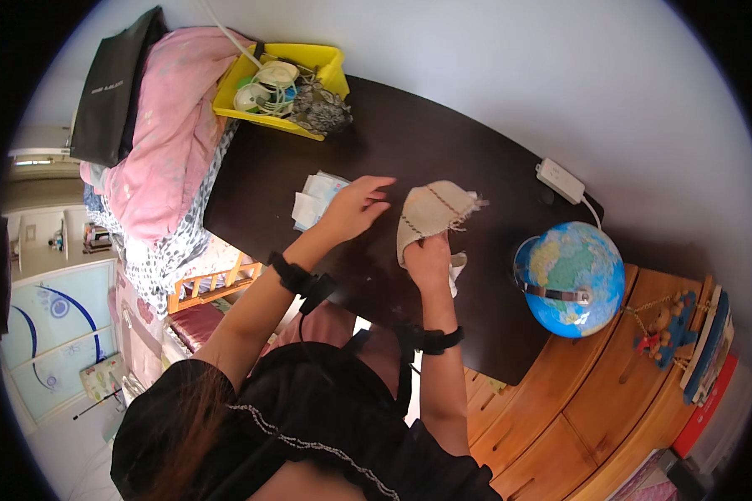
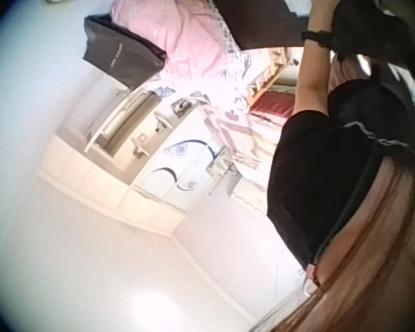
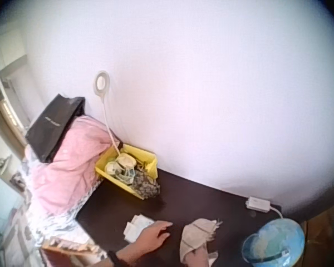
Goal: The person wipes a white cabinet door and a brass faucet handle with a cloth. They then move to a wooden chair and wipe its frame, followed by cleaning a small globe and a yellow plastic bin on a dark wooden table.
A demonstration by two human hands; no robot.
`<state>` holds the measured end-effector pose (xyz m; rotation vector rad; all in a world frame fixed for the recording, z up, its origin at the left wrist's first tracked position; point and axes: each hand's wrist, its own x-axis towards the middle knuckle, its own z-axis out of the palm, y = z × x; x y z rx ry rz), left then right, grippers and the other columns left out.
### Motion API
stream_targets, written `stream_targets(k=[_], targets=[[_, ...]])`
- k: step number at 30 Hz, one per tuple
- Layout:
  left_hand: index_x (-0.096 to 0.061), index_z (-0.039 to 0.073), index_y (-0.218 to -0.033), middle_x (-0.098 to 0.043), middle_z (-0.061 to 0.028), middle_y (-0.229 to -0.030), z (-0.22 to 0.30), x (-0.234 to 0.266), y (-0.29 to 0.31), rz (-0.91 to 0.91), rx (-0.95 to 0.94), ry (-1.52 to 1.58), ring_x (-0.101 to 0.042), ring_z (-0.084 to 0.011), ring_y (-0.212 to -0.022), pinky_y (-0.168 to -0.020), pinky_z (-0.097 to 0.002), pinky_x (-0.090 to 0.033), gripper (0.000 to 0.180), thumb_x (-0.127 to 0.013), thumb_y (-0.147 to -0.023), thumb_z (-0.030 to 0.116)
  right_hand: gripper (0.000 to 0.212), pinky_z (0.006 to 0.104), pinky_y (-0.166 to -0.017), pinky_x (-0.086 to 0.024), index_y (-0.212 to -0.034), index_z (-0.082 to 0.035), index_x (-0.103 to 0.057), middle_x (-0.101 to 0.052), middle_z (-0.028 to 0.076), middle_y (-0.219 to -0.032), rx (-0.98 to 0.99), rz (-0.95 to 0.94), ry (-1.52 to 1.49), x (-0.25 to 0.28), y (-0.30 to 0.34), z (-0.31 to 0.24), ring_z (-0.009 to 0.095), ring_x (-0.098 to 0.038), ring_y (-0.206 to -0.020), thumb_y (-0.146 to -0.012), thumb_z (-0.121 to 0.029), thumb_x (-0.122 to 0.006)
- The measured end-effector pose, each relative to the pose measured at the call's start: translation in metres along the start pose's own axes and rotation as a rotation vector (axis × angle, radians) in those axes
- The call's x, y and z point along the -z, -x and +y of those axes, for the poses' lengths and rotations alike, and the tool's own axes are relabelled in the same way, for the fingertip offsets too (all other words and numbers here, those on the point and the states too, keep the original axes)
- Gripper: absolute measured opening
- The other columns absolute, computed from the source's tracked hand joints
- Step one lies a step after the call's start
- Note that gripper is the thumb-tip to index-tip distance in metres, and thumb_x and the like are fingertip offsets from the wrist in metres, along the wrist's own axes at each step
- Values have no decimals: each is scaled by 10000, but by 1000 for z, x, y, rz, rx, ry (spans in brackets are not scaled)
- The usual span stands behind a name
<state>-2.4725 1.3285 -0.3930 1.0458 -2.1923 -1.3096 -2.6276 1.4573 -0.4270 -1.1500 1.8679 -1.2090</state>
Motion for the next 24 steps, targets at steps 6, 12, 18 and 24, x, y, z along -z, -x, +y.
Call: stream_targets(k=[6,12,18,24], targets=[[-648,167,-1197,-499,-132,-1428,-58,25,48,139,-13,-487,-403,-362,-1374,-1127,-573,-301,452,-756,-767,78,682,683,-1070,-290,-1520,-202,-381,-312,255,-1537,-13,12,566,-41,5,-4,479,-267,-1432,-897,-286,-645],[-630,232,-1258,-263,-118,-1604,-89,13,53,26,41,-530,-193,-347,-1493,-1173,-670,-98,532,-735,-760,80,568,693,-1069,-293,-1511,-308,-407,-278,35,-1630,109,-233,939,-63,10,20,301,-212,-1514,-971,-206,-551],[-614,271,-1285,-241,-122,-1621,-113,47,55,6,47,-566,-193,-343,-1502,-1178,-648,-108,554,-681,-785,44,558,634,-1088,-322,-1491,-289,-444,-341,17,-1605,195,-180,872,-93,-21,19,284,-249,-1507,-967,-107,-514],[-540,295,-1402,-234,-143,-1622,-122,76,56,-45,-17,-334,-192,-355,-1505,-1170,-632,-126,635,-749,-806,237,621,595,-1084,-351,-1432,-224,-513,-424,39,-1554,339,-236,788,-150,-102,5,274,-275,-1499,-856,3,-553]])
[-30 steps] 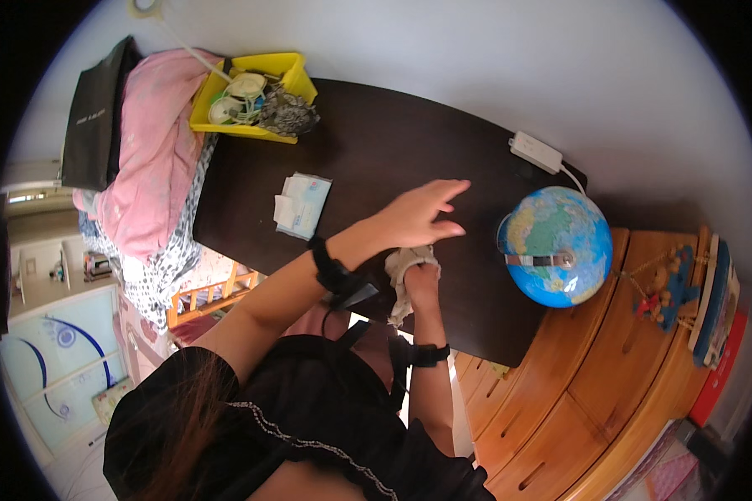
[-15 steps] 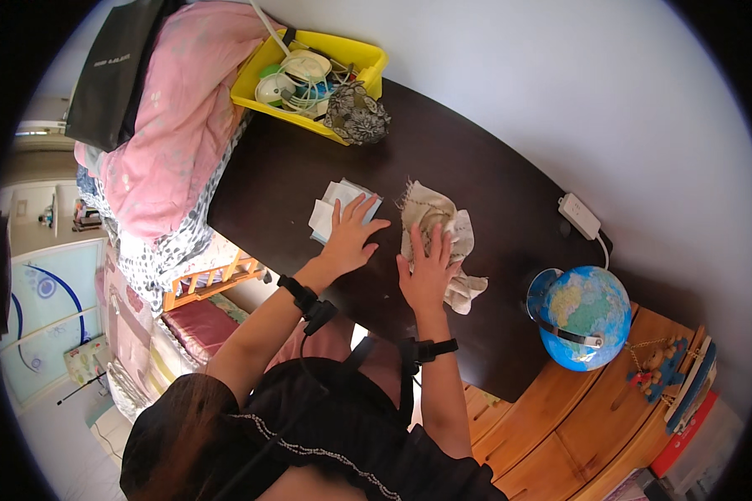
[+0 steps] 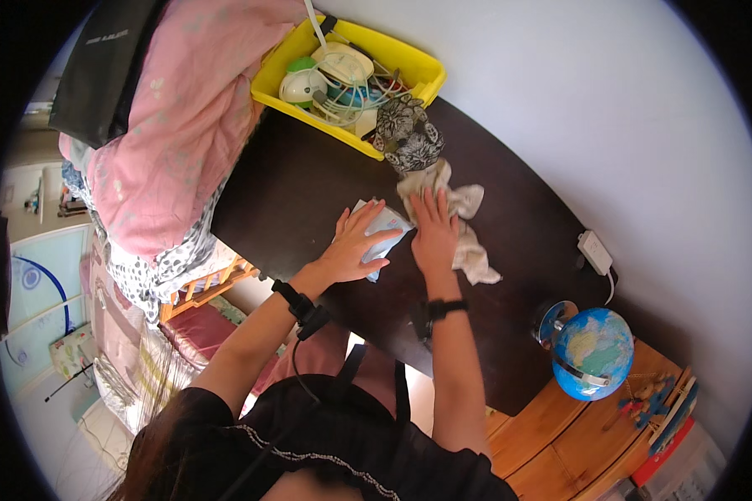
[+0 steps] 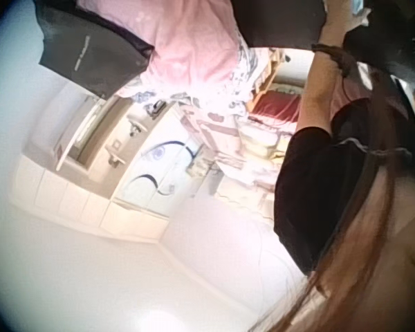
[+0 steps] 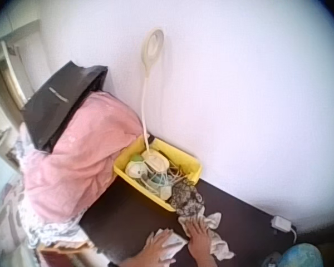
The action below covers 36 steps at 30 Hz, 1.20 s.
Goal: The person wipes a white cabinet door and a brass faucet handle with a cloth. They then move to a wooden chair and wipe its frame, followed by cleaning a small globe and a yellow plastic bin on a dark wooden table.
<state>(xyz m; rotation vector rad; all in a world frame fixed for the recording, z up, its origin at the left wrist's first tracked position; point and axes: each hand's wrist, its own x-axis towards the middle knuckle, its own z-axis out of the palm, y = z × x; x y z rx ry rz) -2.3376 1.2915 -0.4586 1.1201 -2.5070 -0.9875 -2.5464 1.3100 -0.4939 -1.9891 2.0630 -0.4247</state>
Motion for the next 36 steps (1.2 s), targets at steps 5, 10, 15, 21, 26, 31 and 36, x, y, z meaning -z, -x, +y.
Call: stream_targets(k=[5,10,15,21,26,31,36], targets=[[-493,145,-1441,-424,-172,-1490,-23,11,0,243,136,78,-415,-372,-1352,-1113,-467,-339,761,-809,-763,286,507,624,-1077,-342,-1387,-156,-553,-474,38,-1506,28,-1,121,-10,-74,42,277,-315,-1475,-888,-67,-582],[-557,34,-1266,-635,-137,-1111,-42,15,3,238,521,281,-677,-234,-922,-779,-341,-549,643,-862,-740,240,450,657,-1101,-278,-1411,-191,-527,-415,20,-1557,-197,104,220,-7,-90,44,280,-306,-1475,-964,-230,-553],[-573,26,-1225,-697,-101,-919,-40,8,-4,66,612,313,-696,-214,-805,-731,-340,-554,597,-847,-754,270,511,595,-1060,-361,-1459,-273,-487,-425,24,-1552,-225,118,98,-3,-24,6,292,-325,-1465,-957,-205,-556],[-697,43,-965,-706,-65,-802,-64,-5,-18,-149,548,544,-679,-188,-744,-692,-330,-533,309,-796,-765,258,562,601,-1054,-376,-1465,-270,-481,-415,16,-1555,-283,15,19,9,84,-28,274,-309,-1475,-928,-131,-572],[-675,32,-980,-667,-9,-821,-49,42,-33,-175,446,888,-605,-83,-738,-672,-265,-489,168,-742,-853,120,596,604,-1079,-339,-1470,-301,-467,-409,1,-1557,-267,-75,-12,16,136,-43,267,-322,-1465,-912,-156,-615],[-654,53,-1033,-669,-3,-919,-66,74,-34,-148,578,872,-606,-84,-816,-767,-243,-480,147,-667,-922,148,581,635,-1135,-220,-1466,-295,-479,-447,5,-1533,-175,67,222,22,121,29,255,-370,-1438,-910,-249,-642],[-648,34,-1065,-684,-43,-943,-101,102,-7,-12,750,870,-639,-130,-833,-761,-280,-504,185,-668,-910,132,549,620,-1158,-224,-1441,-210,-512,-480,98,-1498,-572,418,120,7,85,83,336,-373,-1428,-910,-263,-640]])
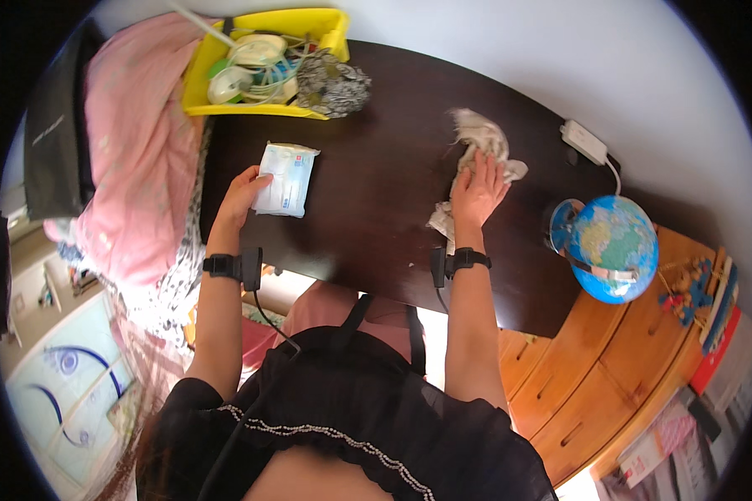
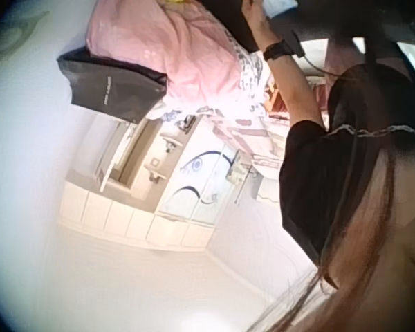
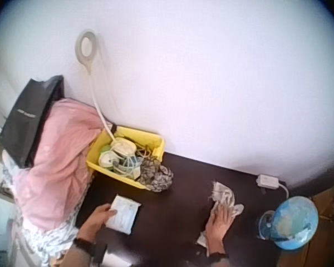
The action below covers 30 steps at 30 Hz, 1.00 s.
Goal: The person wipes a white cabinet door and a brass faucet handle with a cloth. They then move to a wooden chair and wipe its frame, followed by cleaning a small globe and a yellow plastic bin on a dark wooden table.
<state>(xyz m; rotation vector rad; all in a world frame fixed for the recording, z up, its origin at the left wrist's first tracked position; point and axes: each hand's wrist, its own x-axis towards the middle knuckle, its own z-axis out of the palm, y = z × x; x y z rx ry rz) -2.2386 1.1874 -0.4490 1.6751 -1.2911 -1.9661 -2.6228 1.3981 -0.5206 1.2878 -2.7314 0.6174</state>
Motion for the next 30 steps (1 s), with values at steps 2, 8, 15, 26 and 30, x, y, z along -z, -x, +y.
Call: stream_targets(k=[2,8,15,26,30], targets=[[-645,30,-1077,-688,-50,-953,-10,18,3,96,-25,46,-646,-140,-844,-767,-285,-508,201,-672,-907,134,563,622,-1155,-234,-1438,-156,-509,-468,149,-1498,-7,107,-33,-12,1,-26,383,-355,-1431,-902,-261,-643],[-552,31,-1308,-622,-180,-1147,-47,37,4,723,-293,-518,-633,-275,-1058,-926,-375,-510,592,-779,-778,165,625,525,-1220,-207,-1325,-127,-591,-503,102,-1456,604,-436,-435,-5,52,-135,331,-343,-1440,-735,80,-574],[-510,68,-1389,-584,-174,-1305,6,25,21,597,-480,-288,-608,-243,-1154,-967,-373,-502,569,-732,-876,173,398,316,-887,-524,-1189,-58,-655,-688,65,-1120,224,-835,-879,40,32,-185,235,-656,-996,-850,80,-500],[-320,32,-1533,-475,-84,-1467,58,16,42,-866,-139,433,-498,-192,-1306,-1062,-363,-436,911,-770,-844,423,253,321,-991,-441,-1049,8,-625,-625,100,-1222,-203,-581,-1627,110,-37,-307,204,-580,-1120,-863,26,-455],[-405,22,-1467,-543,-85,-1368,52,48,28,-676,-68,450,-578,-162,-1186,-903,-305,-525,652,-686,-919,238,282,384,-1049,-411,-1056,-18,-639,-530,187,-1395,539,-393,-713,113,-20,-330,350,-507,-1248,-777,-14,-596]])
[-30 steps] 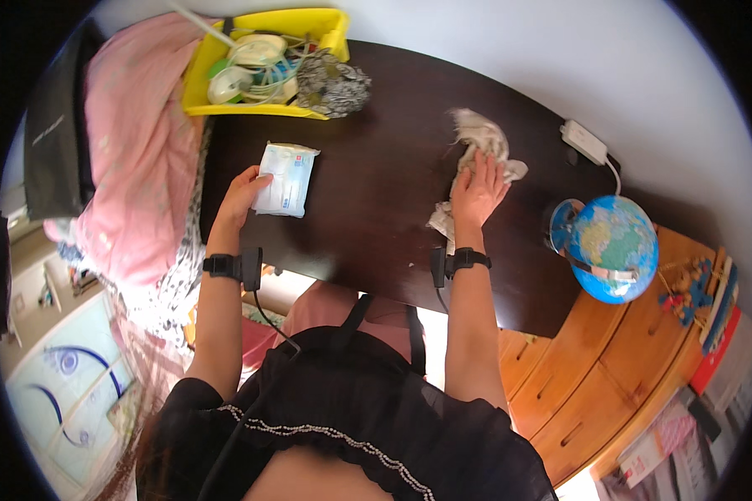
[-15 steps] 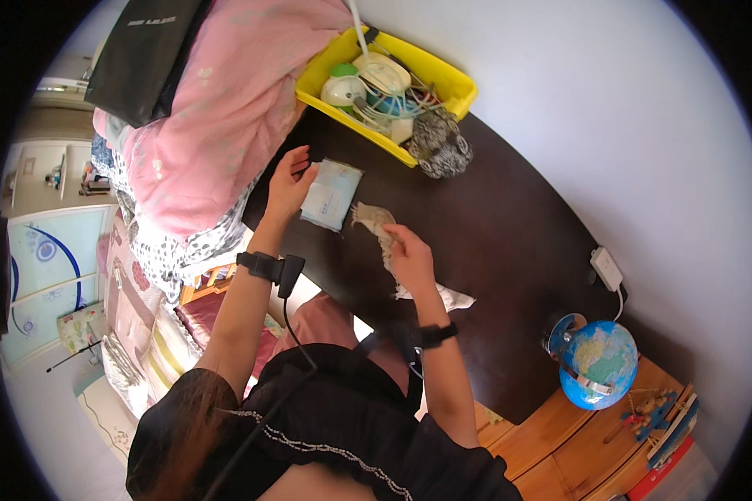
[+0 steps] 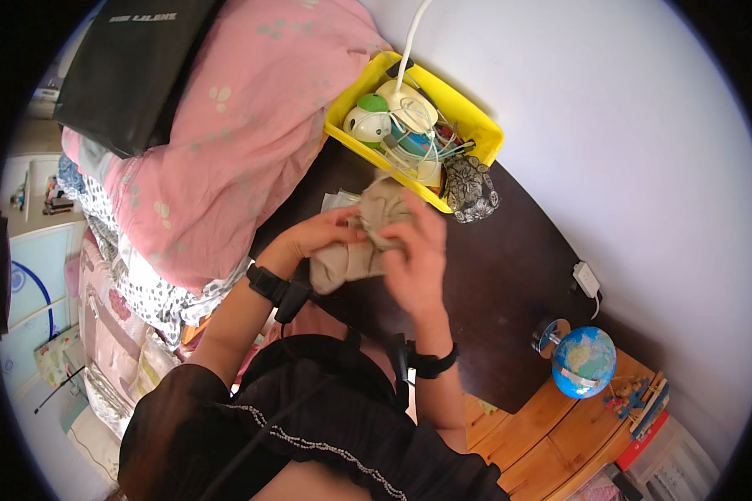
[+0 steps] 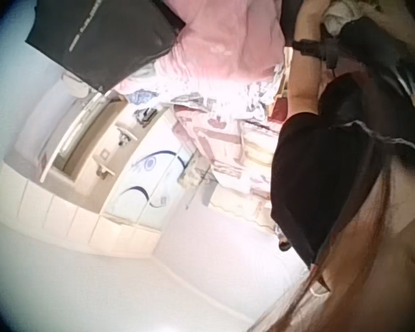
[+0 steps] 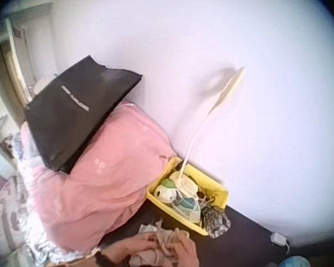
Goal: The person wipes a white cabinet door and a brass faucet handle with a cloth. They then move to a wooden chair and wipe its frame, followed by cleaning a small globe and a yellow plastic bin on a dark wooden table.
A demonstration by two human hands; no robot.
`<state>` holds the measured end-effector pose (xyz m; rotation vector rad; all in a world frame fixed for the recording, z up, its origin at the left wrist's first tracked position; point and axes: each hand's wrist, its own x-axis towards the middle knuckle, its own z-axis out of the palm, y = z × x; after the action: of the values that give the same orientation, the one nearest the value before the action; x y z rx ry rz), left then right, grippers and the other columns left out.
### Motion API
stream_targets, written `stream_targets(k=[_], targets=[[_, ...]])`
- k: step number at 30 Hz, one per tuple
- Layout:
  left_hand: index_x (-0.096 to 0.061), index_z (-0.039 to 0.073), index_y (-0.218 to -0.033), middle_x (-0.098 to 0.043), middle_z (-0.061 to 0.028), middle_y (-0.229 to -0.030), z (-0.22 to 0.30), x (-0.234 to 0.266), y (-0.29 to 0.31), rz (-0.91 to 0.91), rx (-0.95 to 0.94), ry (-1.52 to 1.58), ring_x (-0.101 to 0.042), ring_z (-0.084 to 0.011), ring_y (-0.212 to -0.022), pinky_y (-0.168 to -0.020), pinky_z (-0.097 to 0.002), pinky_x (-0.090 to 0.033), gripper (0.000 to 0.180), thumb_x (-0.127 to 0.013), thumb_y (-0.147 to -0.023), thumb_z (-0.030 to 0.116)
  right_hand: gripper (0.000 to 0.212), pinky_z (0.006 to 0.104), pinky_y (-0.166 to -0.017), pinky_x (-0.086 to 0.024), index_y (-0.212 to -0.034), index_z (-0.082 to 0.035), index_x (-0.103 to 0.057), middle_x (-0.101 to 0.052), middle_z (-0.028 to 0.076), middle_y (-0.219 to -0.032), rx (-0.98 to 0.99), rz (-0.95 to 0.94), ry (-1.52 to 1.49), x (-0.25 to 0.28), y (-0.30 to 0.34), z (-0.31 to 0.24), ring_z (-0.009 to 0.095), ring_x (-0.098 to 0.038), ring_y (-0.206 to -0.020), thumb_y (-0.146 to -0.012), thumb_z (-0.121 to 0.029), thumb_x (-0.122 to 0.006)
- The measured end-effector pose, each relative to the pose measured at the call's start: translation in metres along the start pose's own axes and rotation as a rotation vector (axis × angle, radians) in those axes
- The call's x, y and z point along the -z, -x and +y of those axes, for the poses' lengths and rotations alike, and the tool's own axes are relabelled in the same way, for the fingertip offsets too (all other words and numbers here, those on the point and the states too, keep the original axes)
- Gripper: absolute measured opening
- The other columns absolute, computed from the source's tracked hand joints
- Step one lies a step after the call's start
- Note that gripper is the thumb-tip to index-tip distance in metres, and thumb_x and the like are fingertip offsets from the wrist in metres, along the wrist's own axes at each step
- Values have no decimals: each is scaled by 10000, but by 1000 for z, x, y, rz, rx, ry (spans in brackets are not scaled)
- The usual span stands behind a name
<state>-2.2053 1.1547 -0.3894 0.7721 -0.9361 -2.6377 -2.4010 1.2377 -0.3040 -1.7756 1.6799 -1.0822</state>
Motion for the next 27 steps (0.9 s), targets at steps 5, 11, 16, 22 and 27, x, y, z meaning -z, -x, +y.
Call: stream_targets(k=[5,11,16,22,27], targets=[[-480,2,-1372,-609,-87,-1225,25,5,20,75,-114,-97,-587,-140,-1100,-913,-287,-501,526,-673,-913,172,729,496,-1058,-376,-1386,-123,-508,-448,156,-1472,-81,-222,325,-60,-17,-24,397,-451,-1292,-693,-74,-727],[-589,1,-1250,-664,-94,-1109,90,15,34,697,-567,-526,-621,-144,-1011,-889,-298,-501,373,-675,-921,154,648,466,-940,-437,-1298,-119,-599,-581,106,-1295,200,-11,260,-83,-88,-21,315,-524,-1224,-669,35,-640],[-597,14,-1250,-657,-149,-1190,101,6,19,754,-875,-993,-629,-285,-1094,-967,-368,-490,363,-629,-891,53,438,531,-985,-406,-1234,-138,-642,-566,51,-1362,329,33,532,-118,-108,2,237,-473,-1323,-797,-110,-634],[-558,31,-1348,-553,-173,-1406,80,28,0,686,-814,-1228,-473,-343,-1352,-1132,-427,-357,397,-586,-966,134,408,502,-1015,-378,-1263,-158,-650,-541,-17,-1428,270,16,766,-108,-76,17,181,-443,-1367,-856,-172,-616],[-559,48,-1370,-522,-196,-1439,72,31,-11,650,-736,-1345,-477,-359,-1349,-1120,-422,-372,403,-562,-990,183,462,468,-1005,-387,-1298,-171,-638,-534,-35,-1447,238,4,783,-78,-53,23,165,-459,-1352,-842,-104,-613]])
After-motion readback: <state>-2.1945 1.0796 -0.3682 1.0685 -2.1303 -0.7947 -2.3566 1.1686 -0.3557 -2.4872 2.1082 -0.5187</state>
